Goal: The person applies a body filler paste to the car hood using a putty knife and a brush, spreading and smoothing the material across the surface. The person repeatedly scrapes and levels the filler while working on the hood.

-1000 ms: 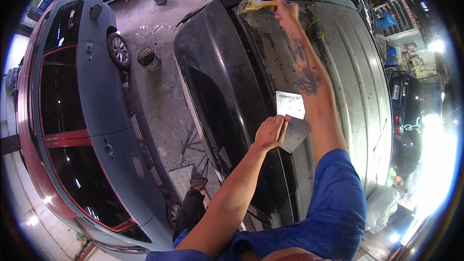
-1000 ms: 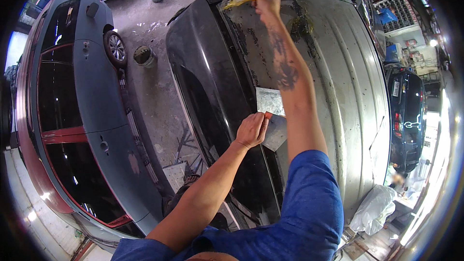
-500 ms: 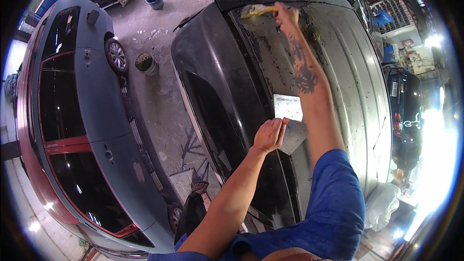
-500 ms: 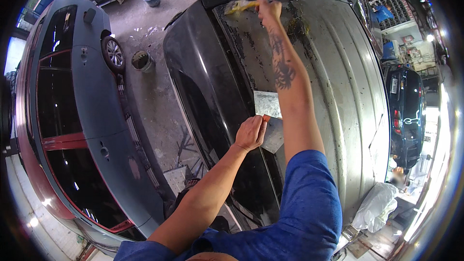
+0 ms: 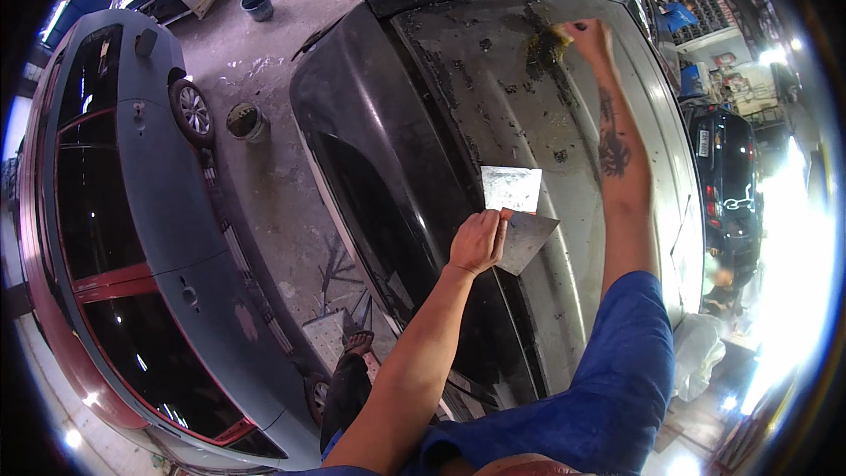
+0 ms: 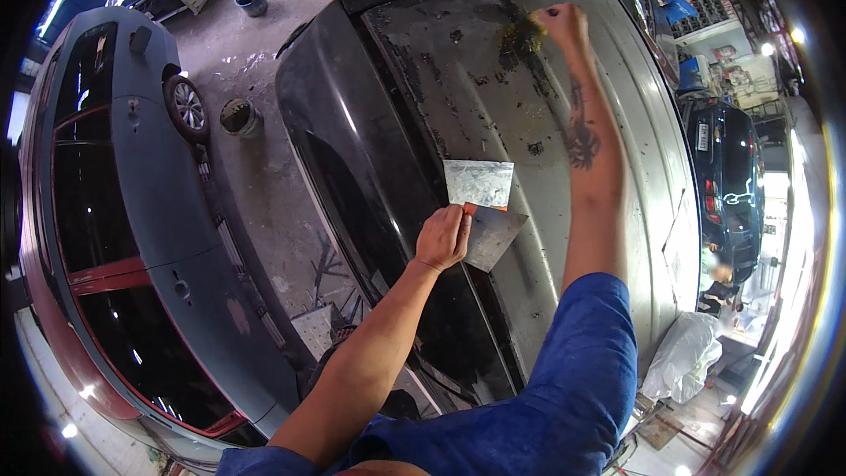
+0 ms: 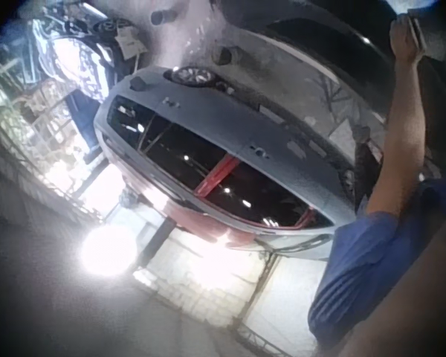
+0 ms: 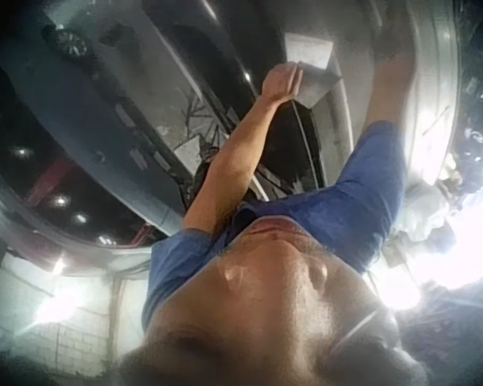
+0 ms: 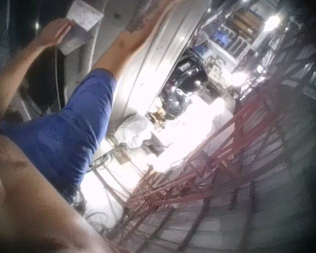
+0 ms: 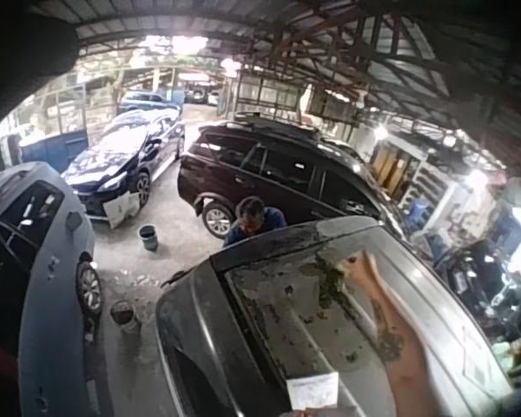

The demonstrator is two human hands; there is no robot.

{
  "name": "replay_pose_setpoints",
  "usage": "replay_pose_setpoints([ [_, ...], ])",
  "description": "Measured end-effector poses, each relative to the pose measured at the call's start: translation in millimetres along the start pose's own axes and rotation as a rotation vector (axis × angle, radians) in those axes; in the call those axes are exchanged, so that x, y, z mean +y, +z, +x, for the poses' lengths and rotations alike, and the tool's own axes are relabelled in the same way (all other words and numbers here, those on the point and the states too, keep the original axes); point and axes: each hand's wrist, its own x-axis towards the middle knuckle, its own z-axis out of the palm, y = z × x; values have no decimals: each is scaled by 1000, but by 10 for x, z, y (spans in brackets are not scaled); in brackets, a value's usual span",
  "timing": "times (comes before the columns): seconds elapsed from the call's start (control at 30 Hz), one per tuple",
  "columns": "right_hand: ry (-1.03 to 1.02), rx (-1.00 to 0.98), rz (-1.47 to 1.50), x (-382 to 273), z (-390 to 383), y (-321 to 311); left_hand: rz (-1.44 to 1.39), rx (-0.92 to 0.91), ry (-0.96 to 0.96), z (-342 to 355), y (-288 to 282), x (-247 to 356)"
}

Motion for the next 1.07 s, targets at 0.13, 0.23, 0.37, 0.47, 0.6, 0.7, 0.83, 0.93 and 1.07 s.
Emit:
replay_pose_setpoints([
  [0.13,-64,-46,112,-251,-616,-1,-9,23,21,24,1,11],
  [0.23,-217,-49,110,-226,-1226,-249,-6,16,7,21,-4,4],
  [0.37,-57,25,37,6,-1218,-348,-17,32,6,10,8,-2],
  [0.47,-91,144,69,-139,-1038,-99,3,13,-2,16,34,-4],
  [0.6,-212,7,221,-557,-1433,-129,-45,16,-16,24,-13,12],
  [0.7,-139,8,254,-709,-1303,-272,-28,22,-12,15,2,3],
  [0.83,-304,-2,312,-1234,-1001,170,17,24,-9,8,31,-9],
  [0.93,-438,-85,372,-1558,-1183,299,-13,30,-5,3,27,0],
  [1.07,-533,-328,401,-1600,-1668,-50,-44,13,-17,5,28,-17],
])
